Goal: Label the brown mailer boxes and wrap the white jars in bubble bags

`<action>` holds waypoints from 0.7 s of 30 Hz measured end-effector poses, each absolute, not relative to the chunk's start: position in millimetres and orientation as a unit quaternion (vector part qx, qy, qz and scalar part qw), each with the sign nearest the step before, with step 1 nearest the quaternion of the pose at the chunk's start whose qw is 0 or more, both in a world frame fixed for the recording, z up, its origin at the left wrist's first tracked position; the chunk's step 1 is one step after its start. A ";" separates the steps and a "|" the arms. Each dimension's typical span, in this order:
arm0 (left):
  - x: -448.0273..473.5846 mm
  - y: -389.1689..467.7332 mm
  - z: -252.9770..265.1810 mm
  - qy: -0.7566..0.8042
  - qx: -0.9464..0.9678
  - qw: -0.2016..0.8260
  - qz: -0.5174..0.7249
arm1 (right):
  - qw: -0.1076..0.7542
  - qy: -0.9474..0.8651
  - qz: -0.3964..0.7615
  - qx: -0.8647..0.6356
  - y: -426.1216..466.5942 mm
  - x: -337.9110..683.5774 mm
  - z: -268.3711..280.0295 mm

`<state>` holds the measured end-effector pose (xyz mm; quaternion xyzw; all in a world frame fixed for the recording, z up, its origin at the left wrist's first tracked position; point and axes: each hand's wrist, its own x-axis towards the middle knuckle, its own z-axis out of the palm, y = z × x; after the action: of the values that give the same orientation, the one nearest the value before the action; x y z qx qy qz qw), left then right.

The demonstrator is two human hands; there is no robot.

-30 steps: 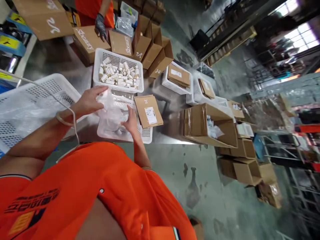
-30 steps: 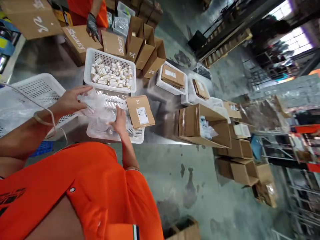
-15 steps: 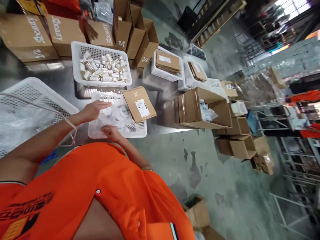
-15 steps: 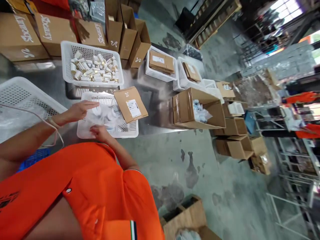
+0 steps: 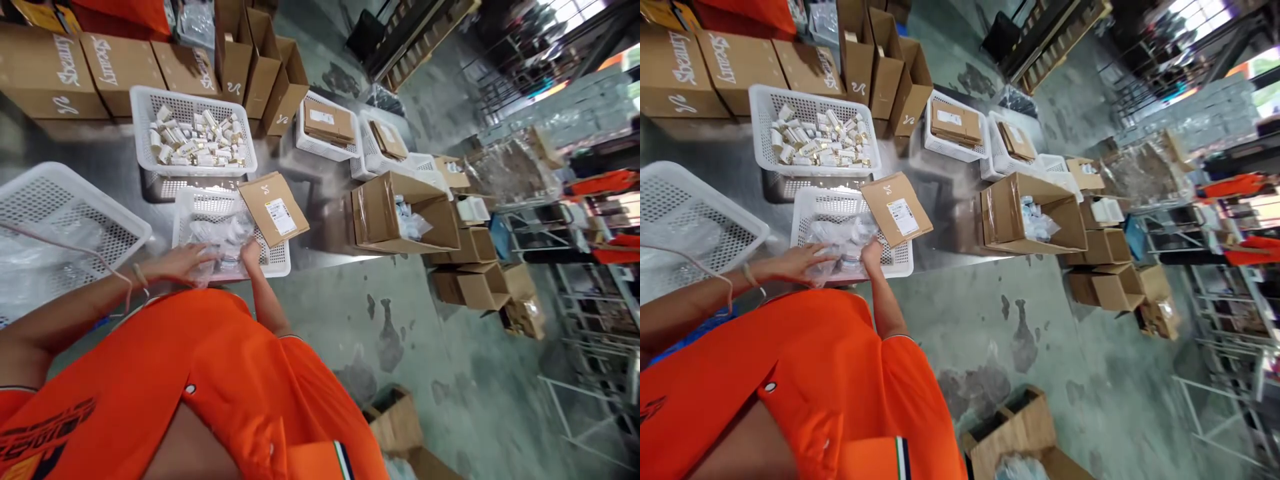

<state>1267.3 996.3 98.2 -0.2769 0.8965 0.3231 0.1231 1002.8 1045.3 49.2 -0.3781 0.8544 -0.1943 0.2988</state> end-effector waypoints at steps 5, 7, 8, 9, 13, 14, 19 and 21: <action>1251.8 1003.5 91.5 0.891 -0.346 0.115 0.271 | 0.318 0.839 -0.174 -0.405 1087.7 1005.6 57.8; 1243.7 1001.8 90.5 0.890 -0.361 0.095 0.260 | 0.345 0.822 -0.175 -0.417 1103.4 995.6 62.9; 1239.8 1001.2 90.8 0.892 -0.361 0.087 0.257 | 0.355 0.817 -0.179 -0.417 1109.9 987.0 66.2; 1236.3 1001.0 91.6 0.896 -0.355 0.079 0.255 | 0.358 0.820 -0.191 -0.403 1115.2 976.6 69.9; 1225.2 998.5 97.3 0.908 -0.336 0.059 0.243 | 0.349 0.837 -0.384 -0.171 1116.2 933.3 84.0; 1222.8 996.2 98.7 0.907 -0.347 0.053 0.232 | 0.358 0.819 -0.434 -0.112 1109.7 926.6 85.7; 1210.2 977.1 103.5 0.888 -0.411 -0.014 0.203 | 0.407 0.741 -0.534 -0.001 1052.8 925.1 82.0; 1207.1 973.8 104.4 0.886 -0.413 -0.022 0.211 | 0.403 0.719 -0.565 0.036 1035.5 930.4 79.7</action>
<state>1207.1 973.8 104.4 -0.4129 0.8857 0.2113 -0.0222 930.4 1035.5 79.7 0.0361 0.7187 -0.5655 0.4030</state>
